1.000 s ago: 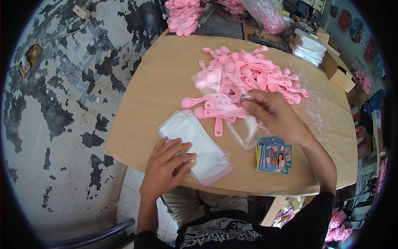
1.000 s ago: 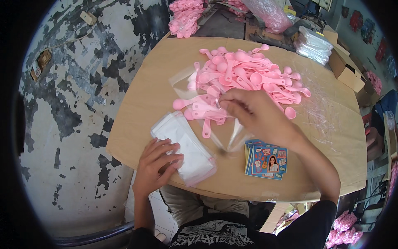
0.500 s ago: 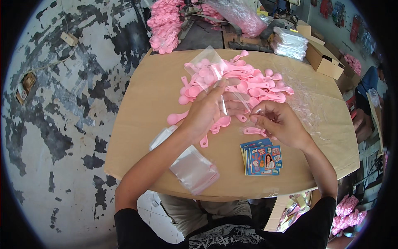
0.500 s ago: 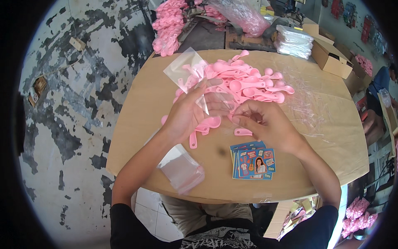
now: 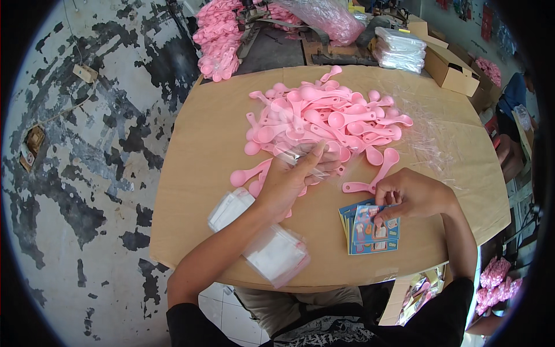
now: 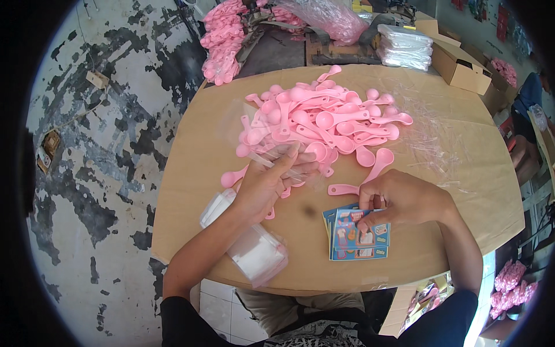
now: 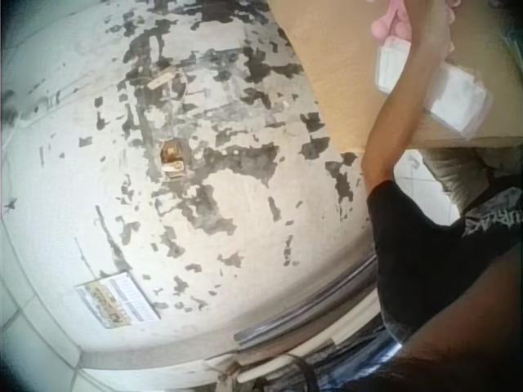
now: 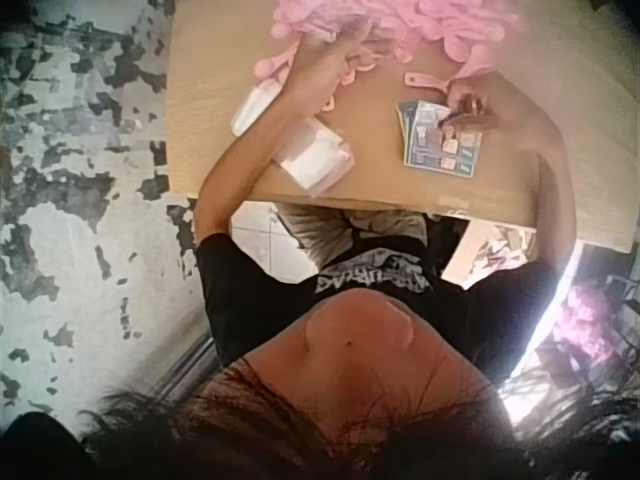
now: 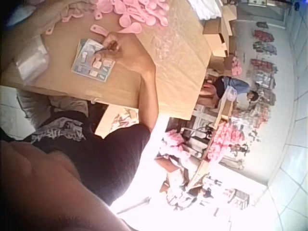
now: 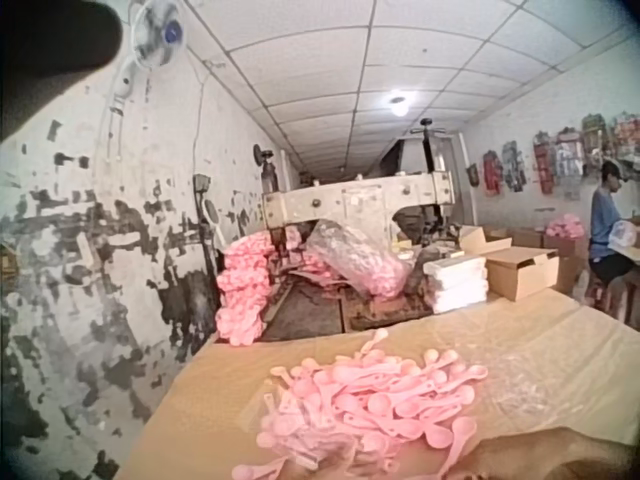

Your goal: The person is putting a pink plastic object and a small cardboard card into a clear plastic bag and sealing it.

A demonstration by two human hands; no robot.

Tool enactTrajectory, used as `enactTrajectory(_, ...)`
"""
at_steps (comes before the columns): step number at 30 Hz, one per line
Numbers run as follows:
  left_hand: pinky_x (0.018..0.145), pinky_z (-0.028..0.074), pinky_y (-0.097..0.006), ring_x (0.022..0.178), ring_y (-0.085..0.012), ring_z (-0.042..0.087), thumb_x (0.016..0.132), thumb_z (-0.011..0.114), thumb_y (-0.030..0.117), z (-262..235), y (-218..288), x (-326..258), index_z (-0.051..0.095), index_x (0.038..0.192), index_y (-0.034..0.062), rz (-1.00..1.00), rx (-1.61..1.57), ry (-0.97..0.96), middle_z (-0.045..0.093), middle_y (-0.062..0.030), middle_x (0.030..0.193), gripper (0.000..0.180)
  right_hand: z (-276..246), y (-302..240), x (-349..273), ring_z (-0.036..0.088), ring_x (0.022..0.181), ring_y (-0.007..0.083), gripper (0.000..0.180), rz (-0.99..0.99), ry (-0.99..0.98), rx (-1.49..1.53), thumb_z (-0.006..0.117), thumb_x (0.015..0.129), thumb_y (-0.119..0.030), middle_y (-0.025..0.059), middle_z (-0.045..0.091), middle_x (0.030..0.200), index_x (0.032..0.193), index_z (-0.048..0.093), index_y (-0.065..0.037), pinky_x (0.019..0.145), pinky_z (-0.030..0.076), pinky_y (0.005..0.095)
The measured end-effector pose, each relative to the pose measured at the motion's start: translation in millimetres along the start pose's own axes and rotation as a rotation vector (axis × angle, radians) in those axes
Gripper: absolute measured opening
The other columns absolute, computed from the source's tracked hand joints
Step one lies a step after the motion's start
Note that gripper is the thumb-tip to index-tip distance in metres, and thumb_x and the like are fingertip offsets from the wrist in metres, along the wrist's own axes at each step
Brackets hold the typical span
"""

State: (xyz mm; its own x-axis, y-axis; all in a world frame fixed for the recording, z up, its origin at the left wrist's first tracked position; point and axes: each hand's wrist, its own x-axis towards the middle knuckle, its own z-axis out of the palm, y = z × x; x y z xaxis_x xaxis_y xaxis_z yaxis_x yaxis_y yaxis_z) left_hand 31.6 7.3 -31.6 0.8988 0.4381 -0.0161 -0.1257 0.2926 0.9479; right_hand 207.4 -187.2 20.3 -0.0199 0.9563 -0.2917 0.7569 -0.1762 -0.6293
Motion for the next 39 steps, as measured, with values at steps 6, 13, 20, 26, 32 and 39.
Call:
enactTrajectory(6,0.089,0.053,-0.037,0.107,-0.0253,0.064,0.097,0.058,0.031,-4,4,-6,0.056,0.123,0.0015,-0.012,0.003,0.063,0.064,-0.0161,0.116,0.039,6,13,5,0.059,0.067,0.0105,0.023,-0.098,0.103,0.131,0.071,0.087,-0.024,0.0053,0.067,0.075,0.094,0.070,-0.002,0.063,0.046,0.0285)
enactTrajectory(13,0.095,0.051,-0.041,0.111,-0.0272,0.063,0.098,0.057,0.030,-6,2,-5,0.053,0.124,-0.0037,0.062,-0.060,0.038,0.063,-0.0179,0.117,0.043,8,5,16,0.051,0.056,0.0022,0.020,0.021,0.467,0.503,0.061,0.096,-0.022,-0.0025,0.061,0.072,0.101,0.067,-0.003,0.046,0.039,0.0214)
enactTrajectory(20,0.087,0.053,-0.033,0.111,-0.0222,0.063,0.099,0.056,0.030,-5,-7,-4,0.054,0.128,-0.0012,0.026,0.020,0.079,0.064,-0.0138,0.119,0.043,30,-3,33,0.049,0.054,0.0011,0.019,-0.067,0.563,0.629,0.059,0.098,-0.018,-0.0008,0.062,0.073,0.106,0.064,-0.003,0.045,0.040,0.0203)
enactTrajectory(26,0.060,0.043,-0.017,0.077,-0.0025,0.057,0.098,0.057,0.033,7,-1,-15,0.062,0.123,0.0038,0.107,0.183,0.087,0.068,0.0001,0.098,0.038,37,1,36,0.057,0.070,0.0046,0.022,-0.141,0.496,0.381,0.060,0.096,-0.015,0.0032,0.066,0.086,0.112,0.064,0.000,0.062,0.051,0.0249)
enactTrajectory(32,0.078,0.048,-0.023,0.089,-0.0036,0.058,0.097,0.061,0.026,6,-1,-15,0.067,0.114,0.0010,0.112,0.225,-0.030,0.068,-0.0004,0.098,0.030,41,-3,34,0.059,0.075,0.0064,0.024,-0.188,0.486,0.563,0.061,0.095,-0.014,0.0028,0.066,0.094,0.115,0.065,0.000,0.069,0.053,0.0256)
enactTrajectory(39,0.096,0.047,-0.032,0.115,-0.0163,0.058,0.096,0.062,0.021,9,-17,-18,0.052,0.132,0.0044,0.163,0.230,-0.108,0.061,-0.0092,0.125,0.041,46,-18,38,0.062,0.078,0.0064,0.027,-0.223,0.494,0.794,0.062,0.095,-0.017,0.0016,0.065,0.092,0.116,0.065,-0.001,0.065,0.053,0.0224)
